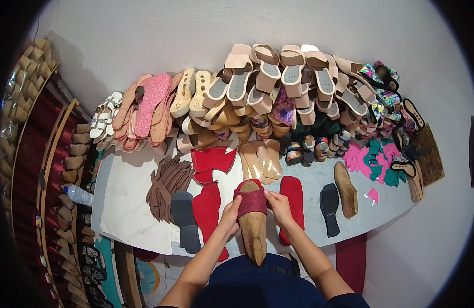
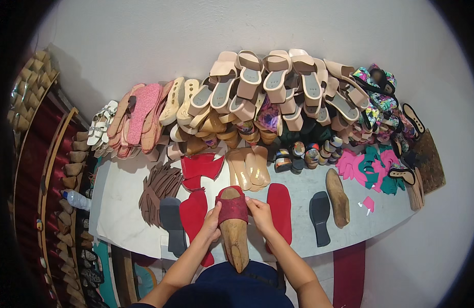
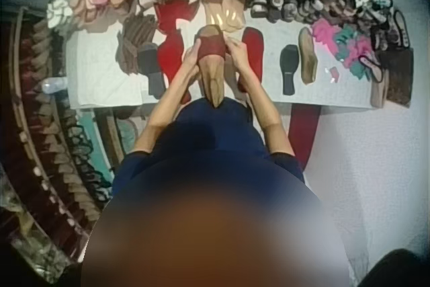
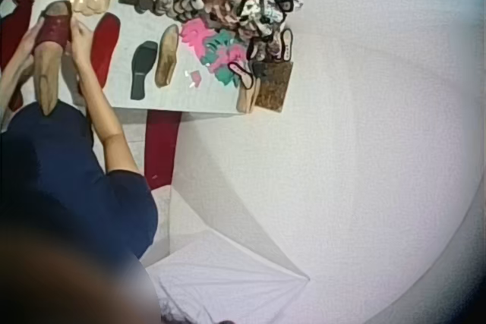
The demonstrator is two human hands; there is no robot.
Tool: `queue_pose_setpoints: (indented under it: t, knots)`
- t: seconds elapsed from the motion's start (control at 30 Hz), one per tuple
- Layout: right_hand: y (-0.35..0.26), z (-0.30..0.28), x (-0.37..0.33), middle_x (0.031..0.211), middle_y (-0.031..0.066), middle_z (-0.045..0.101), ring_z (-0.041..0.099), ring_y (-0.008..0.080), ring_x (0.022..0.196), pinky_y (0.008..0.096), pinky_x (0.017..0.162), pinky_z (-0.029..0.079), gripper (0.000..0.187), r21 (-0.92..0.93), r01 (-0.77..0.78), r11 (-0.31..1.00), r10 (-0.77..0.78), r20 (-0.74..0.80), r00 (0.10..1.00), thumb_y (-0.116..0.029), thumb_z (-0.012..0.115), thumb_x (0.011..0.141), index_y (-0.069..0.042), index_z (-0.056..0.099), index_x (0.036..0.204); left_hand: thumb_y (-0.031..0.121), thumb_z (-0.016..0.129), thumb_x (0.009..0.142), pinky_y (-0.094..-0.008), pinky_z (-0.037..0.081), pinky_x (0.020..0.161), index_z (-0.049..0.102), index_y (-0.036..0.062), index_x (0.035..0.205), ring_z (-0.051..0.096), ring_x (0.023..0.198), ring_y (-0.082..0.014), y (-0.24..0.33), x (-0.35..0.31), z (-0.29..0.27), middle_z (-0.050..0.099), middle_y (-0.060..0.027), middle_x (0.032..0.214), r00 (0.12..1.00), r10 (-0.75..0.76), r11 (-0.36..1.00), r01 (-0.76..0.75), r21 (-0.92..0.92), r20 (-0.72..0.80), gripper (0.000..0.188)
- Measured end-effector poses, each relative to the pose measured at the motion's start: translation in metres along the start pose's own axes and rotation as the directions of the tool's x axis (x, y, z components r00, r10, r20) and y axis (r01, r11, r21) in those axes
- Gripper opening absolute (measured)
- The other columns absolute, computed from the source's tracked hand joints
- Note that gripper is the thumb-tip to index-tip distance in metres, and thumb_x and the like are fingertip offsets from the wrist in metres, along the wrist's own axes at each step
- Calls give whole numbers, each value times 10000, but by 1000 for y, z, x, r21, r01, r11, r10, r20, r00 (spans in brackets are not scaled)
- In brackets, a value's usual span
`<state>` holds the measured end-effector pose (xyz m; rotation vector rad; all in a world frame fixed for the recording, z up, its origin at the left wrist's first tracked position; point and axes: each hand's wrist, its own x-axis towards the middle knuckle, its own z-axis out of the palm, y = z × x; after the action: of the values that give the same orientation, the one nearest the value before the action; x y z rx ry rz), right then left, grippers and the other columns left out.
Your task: Placing a red shoe upper onto a wooden shoe last and organizing the assembled piece on a storage rack.
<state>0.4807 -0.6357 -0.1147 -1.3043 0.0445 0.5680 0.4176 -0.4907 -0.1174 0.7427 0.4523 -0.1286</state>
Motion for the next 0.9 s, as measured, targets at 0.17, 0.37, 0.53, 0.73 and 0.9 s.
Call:
queue_pose_setpoints:
  t: [0.17, 0.37, 0.53, 0.73, 0.9]
  knots:
    - [-2, 8, -1, 837, 40, 598, 550, 99, 739, 240, 691, 443, 286, 64, 29, 998, -26, -39, 999, -239, 503, 860, 17, 585, 957, 348, 499, 849, -299, 454, 787, 494, -27, 1046, 569, 865, -171, -2, 0, -2, 575, -111, 974, 999, 15, 1000, -15, 9, -41, 423]
    - [-1, -4, 2, 862, 36, 597, 546, 95, 752, 237, 708, 436, 283, 44, -23, 999, 20, 61, 998, -224, 504, 859, 11, 573, 1000, 379, 455, 861, -331, 441, 821, 496, -26, 1037, 556, 912, -202, 3, -5, 2, 563, -130, 1010, 1000, -4, 998, 4, 58, -6, 443]
    - [5, -7, 2, 873, 37, 601, 548, 100, 760, 252, 722, 430, 288, 105, -31, 994, 26, 46, 999, -234, 482, 871, 9, 577, 992, 367, 435, 874, -309, 409, 855, 405, -1, 1147, 499, 995, -172, 3, -6, 9, 498, -113, 1085, 999, 11, 991, -17, 135, 48, 459]
    - [5, -7, -1, 859, 39, 603, 548, 102, 753, 252, 719, 431, 286, 95, -23, 995, 22, 14, 1000, -237, 483, 871, 7, 590, 976, 391, 396, 882, -321, 334, 935, 116, 74, 1327, 355, 1147, -187, -4, 3, -2, 316, -119, 1241, 996, 76, 955, -83, 283, 35, 613]
    - [-1, -11, -1, 906, 44, 596, 545, 99, 802, 268, 732, 434, 309, -61, 6, 998, -2, 66, 998, -262, 470, 875, 2, 572, 1000, 430, 361, 883, -327, 199, 1012, -160, 190, 1331, 157, 1269, -223, -3, 1, -4, 67, -126, 1394, 997, 23, 972, -38, 230, 70, 727]
